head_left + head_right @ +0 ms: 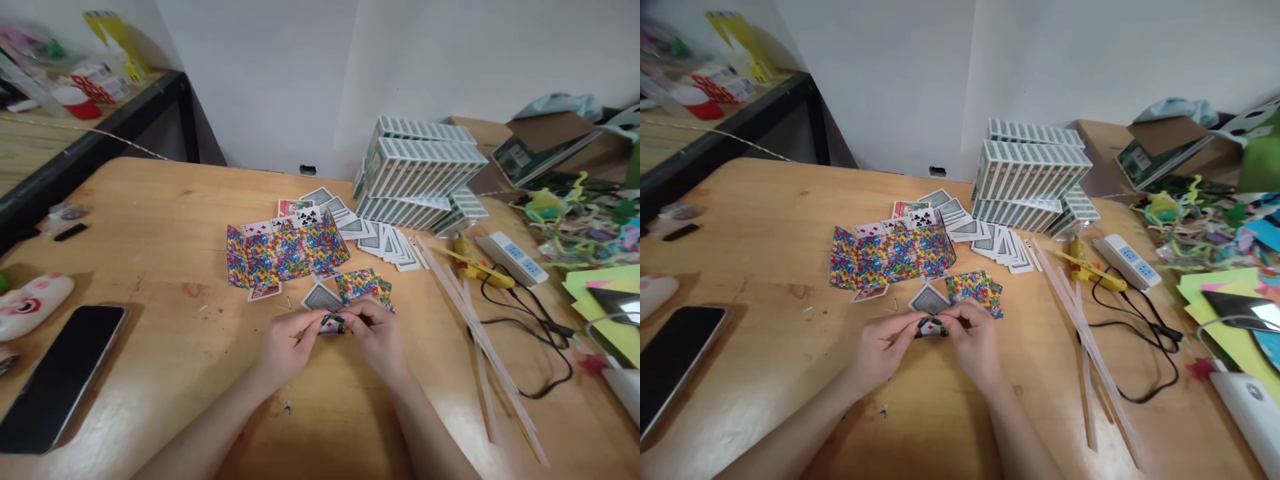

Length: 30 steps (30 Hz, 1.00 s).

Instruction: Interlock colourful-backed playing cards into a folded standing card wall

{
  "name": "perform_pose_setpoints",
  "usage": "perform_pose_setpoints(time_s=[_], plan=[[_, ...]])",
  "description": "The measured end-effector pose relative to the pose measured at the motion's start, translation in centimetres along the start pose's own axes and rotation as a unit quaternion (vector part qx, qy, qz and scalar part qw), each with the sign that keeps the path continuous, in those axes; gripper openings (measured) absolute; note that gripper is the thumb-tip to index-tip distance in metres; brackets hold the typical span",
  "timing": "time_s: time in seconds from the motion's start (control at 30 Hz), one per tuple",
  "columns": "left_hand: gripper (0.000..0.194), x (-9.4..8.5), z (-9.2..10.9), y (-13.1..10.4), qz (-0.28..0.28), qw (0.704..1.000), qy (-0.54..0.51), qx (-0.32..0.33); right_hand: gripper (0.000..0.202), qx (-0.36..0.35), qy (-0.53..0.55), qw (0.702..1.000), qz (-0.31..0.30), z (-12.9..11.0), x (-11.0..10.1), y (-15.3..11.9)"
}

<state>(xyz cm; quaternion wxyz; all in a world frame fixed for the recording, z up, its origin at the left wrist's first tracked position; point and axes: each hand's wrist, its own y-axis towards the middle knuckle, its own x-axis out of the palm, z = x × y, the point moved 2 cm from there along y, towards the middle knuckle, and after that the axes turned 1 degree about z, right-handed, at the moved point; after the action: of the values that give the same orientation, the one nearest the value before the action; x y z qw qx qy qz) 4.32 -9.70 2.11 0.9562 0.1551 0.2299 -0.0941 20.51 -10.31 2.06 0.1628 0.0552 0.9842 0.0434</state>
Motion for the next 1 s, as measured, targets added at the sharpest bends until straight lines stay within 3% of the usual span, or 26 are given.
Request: perform_pose_setpoints(time_s=[0.2,0.3,0.5,0.67,0.8,1.0], plan=[[0.021,-0.10,0.34,-0.03,-0.009,1.000,0.015,0.017,0.011,0.074,0.104,0.992,-0.021,0.28,0.50,-0.36],[0.021,-0.16,0.28,0.07,0.000,0.999,0.018,0.029,0.011,0.066,0.120,0.990,-0.025,0.09,0.53,-0.26],[0.021,0.02,-0.32,0.24,-0.032,0.996,-0.027,-0.081,0.011,0.026,0.056,0.998,-0.007,-0.40,0.37,-0.07],[0.021,0.03,-0.12,0.28,-0.036,0.982,-0.121,-0.143,0.009,0.065,0.059,0.996,0.015,-0.25,0.58,-0.10],[0.023,0.14,-0.40,0.43,-0.071,0.956,-0.202,-0.202,0.008,0.081,0.121,0.989,0.035,0.10,0.52,-0.10],[0.020,0.13,-0.47,0.66,-0.152,0.859,-0.368,-0.320,0.009,0.045,0.115,0.992,0.015,-0.09,0.58,-0.24]])
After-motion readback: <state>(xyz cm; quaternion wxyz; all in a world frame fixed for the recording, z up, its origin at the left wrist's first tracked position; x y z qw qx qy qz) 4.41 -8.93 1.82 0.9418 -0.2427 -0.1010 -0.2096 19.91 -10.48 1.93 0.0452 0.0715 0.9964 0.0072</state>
